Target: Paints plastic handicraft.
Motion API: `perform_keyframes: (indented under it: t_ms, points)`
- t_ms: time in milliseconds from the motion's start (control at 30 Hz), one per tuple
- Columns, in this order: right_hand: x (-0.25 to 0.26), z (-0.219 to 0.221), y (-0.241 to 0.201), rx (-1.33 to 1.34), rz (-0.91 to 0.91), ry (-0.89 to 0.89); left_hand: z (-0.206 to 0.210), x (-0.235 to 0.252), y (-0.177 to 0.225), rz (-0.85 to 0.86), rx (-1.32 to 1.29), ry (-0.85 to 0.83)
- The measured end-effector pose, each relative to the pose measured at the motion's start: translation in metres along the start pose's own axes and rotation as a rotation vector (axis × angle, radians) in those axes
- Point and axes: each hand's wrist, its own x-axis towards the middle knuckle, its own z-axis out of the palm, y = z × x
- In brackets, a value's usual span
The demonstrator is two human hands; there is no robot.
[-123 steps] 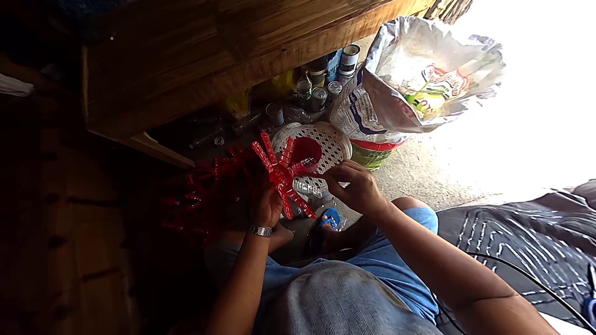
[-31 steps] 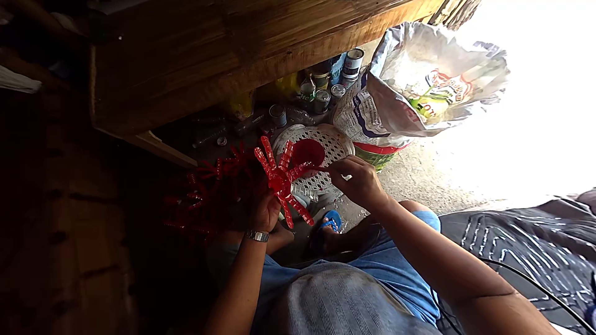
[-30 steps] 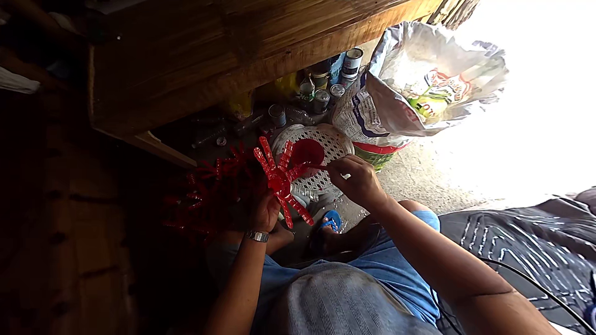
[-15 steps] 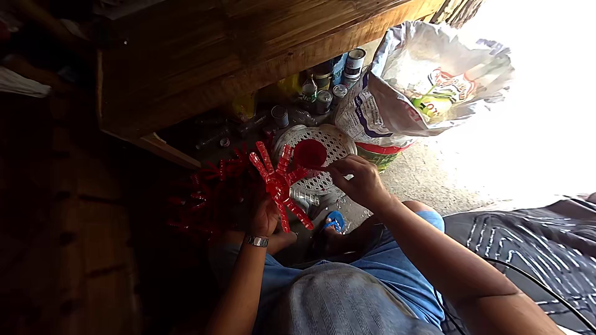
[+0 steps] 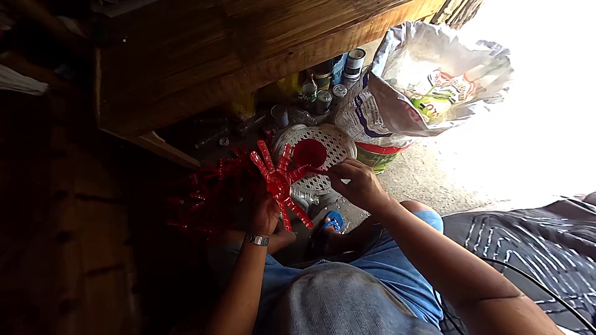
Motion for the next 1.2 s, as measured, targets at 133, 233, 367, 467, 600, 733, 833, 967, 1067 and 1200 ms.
perform_keyframes:
  t_ms: [133,233,367,467,600,733,833,967,1067,1200]
  points:
    - [0.000,-0.005,-0.004,0.010,-0.010,0.040,-0.002,0.000,-0.002,-0.021,0.005,-0.003]
    - [0.001,-0.002,-0.003,0.002,0.000,0.019,0.000,0.000,-0.002,-0.007,-0.018,-0.016]
    - [-0.003,-0.005,-0.004,-0.014,-0.010,0.005,0.002,0.000,-0.001,0.003,-0.023,-0.015]
    - [-0.003,-0.010,-0.007,-0.015,-0.018,0.028,0.000,0.000,-0.001,-0.002,-0.003,-0.038]
    - [-0.002,-0.007,-0.004,-0.014,-0.010,0.036,0.000,0.001,-0.002,0.004,-0.013,-0.043]
    - [-0.012,-0.004,-0.003,-0.006,-0.019,0.023,0.000,0.001,-0.001,0.002,-0.012,-0.039]
    - [-0.016,-0.008,-0.007,0.003,-0.019,0.057,-0.001,0.001,-0.002,0.004,-0.007,-0.057]
    - [-0.011,-0.007,-0.005,-0.006,-0.015,0.077,-0.002,0.002,-0.002,0.008,-0.007,-0.083]
    - [-0.013,-0.005,-0.001,-0.003,0.006,0.049,0.000,0.002,0.001,-0.004,0.004,-0.064]
    - [-0.009,-0.017,-0.001,0.031,0.025,0.096,-0.002,0.001,0.001,-0.011,-0.014,-0.051]
